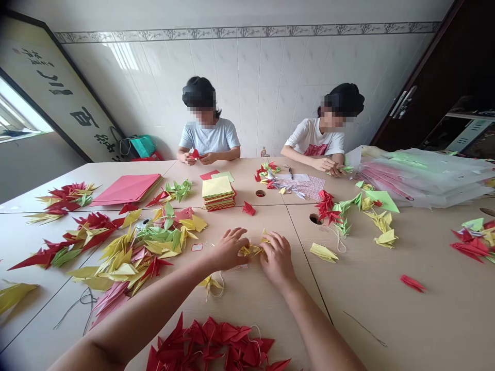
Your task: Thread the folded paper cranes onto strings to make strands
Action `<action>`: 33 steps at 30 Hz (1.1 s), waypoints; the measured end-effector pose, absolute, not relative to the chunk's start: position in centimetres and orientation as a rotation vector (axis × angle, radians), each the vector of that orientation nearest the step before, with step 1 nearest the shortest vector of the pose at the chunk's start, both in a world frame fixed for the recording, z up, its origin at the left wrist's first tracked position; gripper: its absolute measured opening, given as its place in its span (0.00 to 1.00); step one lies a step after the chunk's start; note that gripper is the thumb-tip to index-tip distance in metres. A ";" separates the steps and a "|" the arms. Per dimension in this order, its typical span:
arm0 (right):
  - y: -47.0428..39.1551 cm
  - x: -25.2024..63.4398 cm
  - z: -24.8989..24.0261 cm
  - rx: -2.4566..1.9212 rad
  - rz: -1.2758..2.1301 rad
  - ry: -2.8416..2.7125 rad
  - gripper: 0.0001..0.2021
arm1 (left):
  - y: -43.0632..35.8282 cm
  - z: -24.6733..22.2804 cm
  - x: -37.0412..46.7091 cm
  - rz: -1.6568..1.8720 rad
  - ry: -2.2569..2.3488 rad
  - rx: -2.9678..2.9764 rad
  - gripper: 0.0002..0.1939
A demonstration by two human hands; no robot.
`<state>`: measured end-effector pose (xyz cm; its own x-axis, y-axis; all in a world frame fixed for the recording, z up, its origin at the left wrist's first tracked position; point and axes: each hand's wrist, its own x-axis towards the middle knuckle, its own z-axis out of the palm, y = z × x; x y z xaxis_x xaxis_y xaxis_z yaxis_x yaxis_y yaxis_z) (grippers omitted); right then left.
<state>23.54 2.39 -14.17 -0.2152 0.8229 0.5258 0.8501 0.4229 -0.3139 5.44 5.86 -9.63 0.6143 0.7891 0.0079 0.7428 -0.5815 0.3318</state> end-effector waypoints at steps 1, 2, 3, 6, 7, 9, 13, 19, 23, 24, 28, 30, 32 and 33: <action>2.5 23.7 -14.3 -1.429 -0.065 -2.017 0.09 | 5.8 -9.5 5.4 0.216 1.249 2.543 0.17; 2.5 23.9 -14.4 -1.451 -0.075 -1.990 0.09 | 5.8 -9.4 5.4 0.209 1.256 2.539 0.18; 2.6 24.1 -14.5 -1.473 -0.085 -1.967 0.09 | 5.7 -9.2 5.4 0.205 1.258 2.536 0.19; 2.6 24.3 -14.5 -1.534 -0.101 -1.930 0.10 | 5.6 -9.0 5.1 0.217 1.238 2.513 0.25; 2.5 24.3 -14.5 -1.549 -0.109 -1.923 0.11 | 5.6 -8.9 5.0 0.229 1.226 2.500 0.27; 2.4 24.0 -14.2 -1.548 -0.137 -1.919 0.14 | 5.5 -8.9 4.6 0.253 1.200 2.469 0.31; 1.9 22.8 -13.6 -1.455 -0.170 -1.969 0.13 | 5.3 -9.1 3.9 0.276 1.162 2.426 0.32; 1.7 20.9 -13.6 -1.489 -0.105 -2.105 0.07 | 5.3 -9.8 3.9 0.370 1.141 2.407 0.17; 1.9 21.3 -14.0 -1.532 -0.091 -2.056 0.07 | 5.6 -9.9 4.0 0.333 1.178 2.374 0.13; 2.0 21.6 -14.1 -1.535 -0.094 -2.034 0.07 | 5.7 -9.9 4.0 0.323 1.196 2.362 0.12; 2.0 22.2 -14.1 -1.554 -0.118 -1.973 0.07 | 5.8 -9.9 3.9 0.303 1.240 2.328 0.14; 1.9 22.1 -13.8 -1.550 -0.133 -1.949 0.06 | 5.8 -9.9 4.0 0.302 1.237 2.323 0.14; 1.7 21.6 -13.3 -1.512 -0.140 -1.956 0.08 | 5.6 -9.9 4.2 0.311 1.230 2.320 0.12; 1.6 21.3 -13.1 -1.488 -0.138 -1.971 0.09 | 5.4 -9.8 4.4 0.321 1.226 2.320 0.12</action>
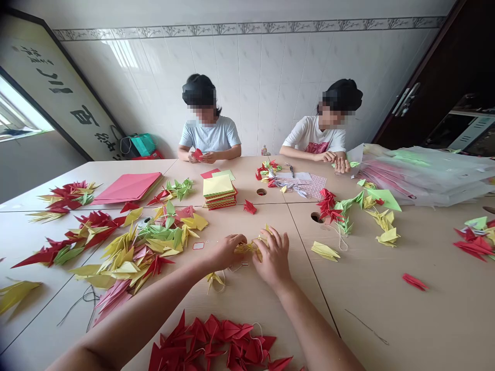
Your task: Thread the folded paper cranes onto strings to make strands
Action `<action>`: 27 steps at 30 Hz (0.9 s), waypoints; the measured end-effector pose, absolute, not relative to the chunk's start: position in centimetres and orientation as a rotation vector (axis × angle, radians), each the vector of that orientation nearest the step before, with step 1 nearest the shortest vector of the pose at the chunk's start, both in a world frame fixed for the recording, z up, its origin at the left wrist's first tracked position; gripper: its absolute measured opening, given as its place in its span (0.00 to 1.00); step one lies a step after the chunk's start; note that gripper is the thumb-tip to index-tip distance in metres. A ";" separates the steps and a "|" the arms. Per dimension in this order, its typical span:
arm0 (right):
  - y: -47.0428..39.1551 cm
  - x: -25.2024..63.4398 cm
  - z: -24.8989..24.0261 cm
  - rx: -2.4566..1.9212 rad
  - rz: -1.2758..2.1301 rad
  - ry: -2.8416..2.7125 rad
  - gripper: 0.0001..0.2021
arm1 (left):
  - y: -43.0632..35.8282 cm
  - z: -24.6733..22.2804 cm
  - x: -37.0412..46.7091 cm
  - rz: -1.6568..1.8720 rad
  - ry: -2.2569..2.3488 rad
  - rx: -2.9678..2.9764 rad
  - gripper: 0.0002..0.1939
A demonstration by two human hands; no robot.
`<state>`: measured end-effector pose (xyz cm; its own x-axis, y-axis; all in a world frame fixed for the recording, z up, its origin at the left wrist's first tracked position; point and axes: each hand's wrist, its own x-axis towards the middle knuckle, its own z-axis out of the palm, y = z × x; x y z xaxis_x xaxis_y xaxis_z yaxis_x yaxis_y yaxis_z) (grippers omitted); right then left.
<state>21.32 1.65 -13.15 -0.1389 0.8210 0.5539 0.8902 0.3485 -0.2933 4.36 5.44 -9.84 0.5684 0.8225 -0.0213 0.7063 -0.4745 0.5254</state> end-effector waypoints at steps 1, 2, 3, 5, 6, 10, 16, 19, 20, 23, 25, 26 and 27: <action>1.6 21.1 -13.0 -1.468 -0.132 -1.989 0.09 | 5.3 -9.8 4.5 0.333 1.220 2.319 0.11; 1.5 20.9 -12.9 -1.455 -0.124 -2.005 0.08 | 5.2 -9.8 4.6 0.344 1.212 2.318 0.12; 1.5 20.8 -12.8 -1.450 -0.115 -2.014 0.07 | 5.1 -9.7 4.7 0.353 1.203 2.318 0.13; 1.6 20.8 -12.9 -1.460 -0.101 -2.012 0.08 | 5.0 -9.7 4.5 0.361 1.185 2.321 0.17; 1.6 21.0 -13.1 -1.467 -0.100 -2.005 0.09 | 5.0 -9.8 4.3 0.362 1.178 2.324 0.18; 2.0 22.0 -13.8 -1.479 -0.124 -1.982 0.08 | 5.3 -10.2 2.8 0.378 1.163 2.328 0.19; 1.7 21.4 -13.2 -1.445 -0.169 -1.972 0.08 | 4.8 -10.2 1.3 0.416 1.164 2.318 0.23; 1.3 20.5 -12.8 -1.383 -0.153 -2.077 0.12 | 4.0 -10.0 1.1 0.456 1.107 2.298 0.32; 1.2 20.4 -12.8 -1.376 -0.142 -2.105 0.12 | 3.8 -9.9 0.9 0.470 1.088 2.287 0.35; 1.4 20.4 -13.3 -1.401 -0.120 -2.129 0.06 | 3.3 -10.0 0.2 0.497 1.077 2.251 0.41; 1.5 20.8 -13.6 -1.422 -0.113 -2.109 0.06 | 3.0 -10.0 -0.7 0.500 1.107 2.216 0.41; 1.6 20.9 -13.7 -1.430 -0.112 -2.091 0.07 | 2.8 -10.0 -1.2 0.499 1.126 2.194 0.41; 1.6 21.0 -13.7 -1.434 -0.115 -2.072 0.07 | 2.6 -10.1 -1.7 0.499 1.143 2.172 0.41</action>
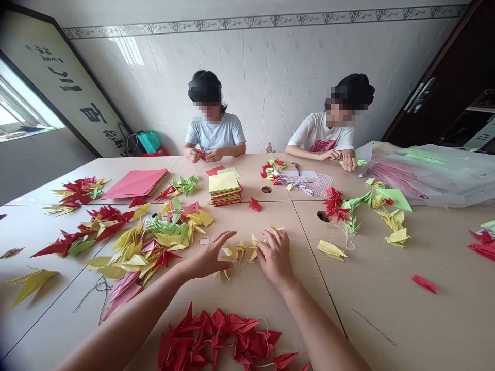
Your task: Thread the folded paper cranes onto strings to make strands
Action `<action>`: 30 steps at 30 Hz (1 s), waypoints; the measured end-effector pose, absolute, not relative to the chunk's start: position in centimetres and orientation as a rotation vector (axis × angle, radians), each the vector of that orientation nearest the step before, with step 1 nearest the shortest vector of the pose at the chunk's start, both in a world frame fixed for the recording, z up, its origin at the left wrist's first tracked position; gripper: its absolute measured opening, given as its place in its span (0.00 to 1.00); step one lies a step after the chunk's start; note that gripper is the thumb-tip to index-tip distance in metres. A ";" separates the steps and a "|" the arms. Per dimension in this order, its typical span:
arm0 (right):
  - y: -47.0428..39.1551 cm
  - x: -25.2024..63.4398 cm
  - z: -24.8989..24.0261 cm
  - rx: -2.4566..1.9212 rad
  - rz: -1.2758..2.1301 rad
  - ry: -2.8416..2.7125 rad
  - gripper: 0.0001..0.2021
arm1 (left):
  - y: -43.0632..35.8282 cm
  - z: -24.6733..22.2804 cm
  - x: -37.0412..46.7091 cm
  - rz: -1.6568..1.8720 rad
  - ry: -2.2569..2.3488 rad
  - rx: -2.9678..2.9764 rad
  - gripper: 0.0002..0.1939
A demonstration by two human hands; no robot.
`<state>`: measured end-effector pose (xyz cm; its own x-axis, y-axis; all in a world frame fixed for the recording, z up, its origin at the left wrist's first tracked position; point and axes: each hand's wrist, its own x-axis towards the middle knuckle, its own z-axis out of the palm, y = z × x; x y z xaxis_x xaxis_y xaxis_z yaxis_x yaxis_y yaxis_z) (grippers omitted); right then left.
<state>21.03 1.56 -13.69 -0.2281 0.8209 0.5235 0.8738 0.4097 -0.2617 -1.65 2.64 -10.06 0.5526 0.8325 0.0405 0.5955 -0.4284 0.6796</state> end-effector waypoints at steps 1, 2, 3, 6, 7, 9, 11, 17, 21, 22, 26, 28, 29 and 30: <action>1.5 21.0 -13.6 -1.433 -0.122 -2.057 0.07 | 2.4 -10.1 -2.1 0.501 1.156 2.152 0.41; 1.4 21.0 -13.5 -1.426 -0.130 -2.055 0.06 | 2.1 -10.1 -2.6 0.503 1.165 2.131 0.41; 1.3 20.8 -13.3 -1.410 -0.137 -2.069 0.07 | 1.8 -10.1 -2.9 0.503 1.171 2.112 0.40; 1.0 20.1 -13.1 -1.323 -0.156 -2.173 0.13 | 0.8 -10.4 -3.6 0.495 1.200 2.053 0.40; 0.9 20.0 -13.1 -1.295 -0.158 -2.213 0.14 | 0.5 -10.6 -3.7 0.496 1.209 2.038 0.40; 0.8 19.8 -13.3 -1.274 -0.165 -2.268 0.16 | 0.0 -11.1 -3.8 0.512 1.224 2.022 0.40; 0.8 19.8 -13.4 -1.300 -0.170 -2.295 0.17 | -0.3 -11.7 -3.9 0.538 1.227 2.021 0.40; 0.1 19.6 -12.7 -1.228 -0.173 -2.338 0.18 | -0.3 -13.0 -4.0 0.593 1.219 2.012 0.42; -0.4 19.0 -12.6 -1.159 -0.109 -2.425 0.17 | -0.5 -12.6 -3.8 0.589 1.220 2.004 0.42; -0.4 18.9 -12.6 -1.166 -0.099 -2.429 0.17 | -0.5 -12.6 -3.8 0.589 1.221 2.001 0.42; -0.5 18.8 -12.4 -1.129 -0.093 -2.429 0.19 | -0.5 -12.7 -3.8 0.616 1.229 1.991 0.42; -0.7 18.6 -12.3 -1.041 -0.084 -2.462 0.20 | -0.5 -12.8 -3.7 0.627 1.232 1.992 0.41; -0.8 18.4 -12.2 -0.998 -0.073 -2.484 0.20 | -0.5 -12.9 -3.7 0.630 1.234 1.993 0.41; -1.0 18.2 -12.2 -0.963 -0.060 -2.509 0.20 | -0.5 -12.9 -3.7 0.635 1.239 1.991 0.41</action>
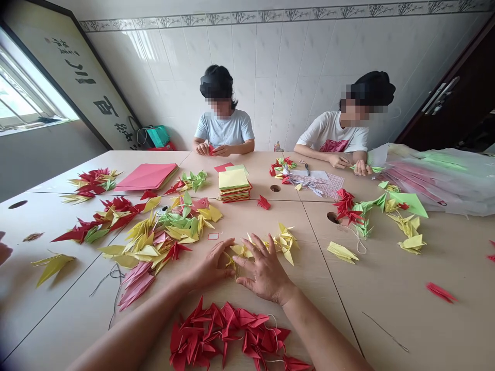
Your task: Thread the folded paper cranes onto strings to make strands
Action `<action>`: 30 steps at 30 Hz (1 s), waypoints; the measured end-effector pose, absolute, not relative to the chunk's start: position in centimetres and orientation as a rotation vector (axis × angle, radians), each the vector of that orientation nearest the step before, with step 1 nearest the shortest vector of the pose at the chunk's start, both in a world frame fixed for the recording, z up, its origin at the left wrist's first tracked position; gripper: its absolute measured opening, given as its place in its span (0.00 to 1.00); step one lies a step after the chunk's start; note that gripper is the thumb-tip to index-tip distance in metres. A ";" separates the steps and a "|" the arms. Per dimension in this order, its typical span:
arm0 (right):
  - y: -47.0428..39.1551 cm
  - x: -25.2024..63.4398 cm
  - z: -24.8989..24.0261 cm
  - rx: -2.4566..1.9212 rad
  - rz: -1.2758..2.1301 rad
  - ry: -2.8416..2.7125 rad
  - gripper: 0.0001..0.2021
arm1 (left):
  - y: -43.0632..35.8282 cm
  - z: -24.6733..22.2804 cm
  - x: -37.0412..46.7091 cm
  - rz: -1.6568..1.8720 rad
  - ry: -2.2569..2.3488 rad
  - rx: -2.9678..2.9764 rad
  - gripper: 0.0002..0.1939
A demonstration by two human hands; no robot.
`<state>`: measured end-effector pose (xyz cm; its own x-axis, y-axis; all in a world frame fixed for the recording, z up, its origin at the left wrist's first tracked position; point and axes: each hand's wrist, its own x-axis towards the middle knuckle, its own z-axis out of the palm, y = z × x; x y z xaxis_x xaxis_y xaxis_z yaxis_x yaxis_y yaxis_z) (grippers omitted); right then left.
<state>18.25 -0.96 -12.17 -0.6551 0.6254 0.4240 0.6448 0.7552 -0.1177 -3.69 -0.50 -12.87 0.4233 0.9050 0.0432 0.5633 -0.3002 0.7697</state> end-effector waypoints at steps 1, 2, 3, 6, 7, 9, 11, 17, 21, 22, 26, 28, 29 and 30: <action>-1.1 18.1 -12.1 -0.941 -0.046 -2.531 0.19 | -0.5 -12.9 -3.6 0.639 1.245 1.986 0.41; -1.2 18.0 -12.1 -0.926 -0.035 -2.548 0.19 | -0.6 -12.8 -3.6 0.643 1.253 1.976 0.40; -1.2 17.9 -12.1 -0.919 -0.031 -2.554 0.18 | -0.6 -12.8 -3.5 0.649 1.261 1.965 0.40; -0.8 18.4 -12.1 -0.949 -0.062 -2.449 0.18 | -0.6 -12.7 -3.5 0.671 1.273 1.968 0.40; -0.5 18.9 -12.1 -0.985 -0.075 -2.360 0.18 | -0.5 -12.7 -3.5 0.676 1.285 1.983 0.40; 0.5 20.5 -12.5 -1.087 -0.076 -2.120 0.16 | -0.3 -12.7 -3.7 0.675 1.348 2.011 0.39; 1.7 22.6 -13.2 -1.213 -0.017 -1.860 0.16 | 0.0 -12.8 -3.9 0.674 1.459 2.017 0.37; 4.4 27.7 -16.3 -1.550 0.337 -1.444 0.20 | 0.7 -12.9 -4.6 0.738 1.685 2.045 0.26; 4.4 27.3 -16.8 -1.550 0.421 -1.544 0.19 | 0.7 -13.1 -4.5 0.760 1.676 1.978 0.23; 4.3 27.1 -16.7 -1.543 0.434 -1.569 0.19 | 0.7 -13.1 -4.4 0.776 1.661 1.954 0.22; 4.1 26.5 -15.9 -1.507 0.472 -1.638 0.20 | 0.4 -13.0 -4.0 0.812 1.594 1.917 0.19; 4.1 26.5 -15.6 -1.484 0.489 -1.651 0.19 | 0.4 -12.8 -3.9 0.822 1.578 1.884 0.18; 4.2 26.6 -15.5 -1.471 0.497 -1.653 0.18 | 0.4 -12.7 -3.9 0.837 1.575 1.845 0.17; 4.2 26.6 -15.5 -1.458 0.507 -1.653 0.18 | 0.5 -12.7 -3.9 0.861 1.568 1.794 0.16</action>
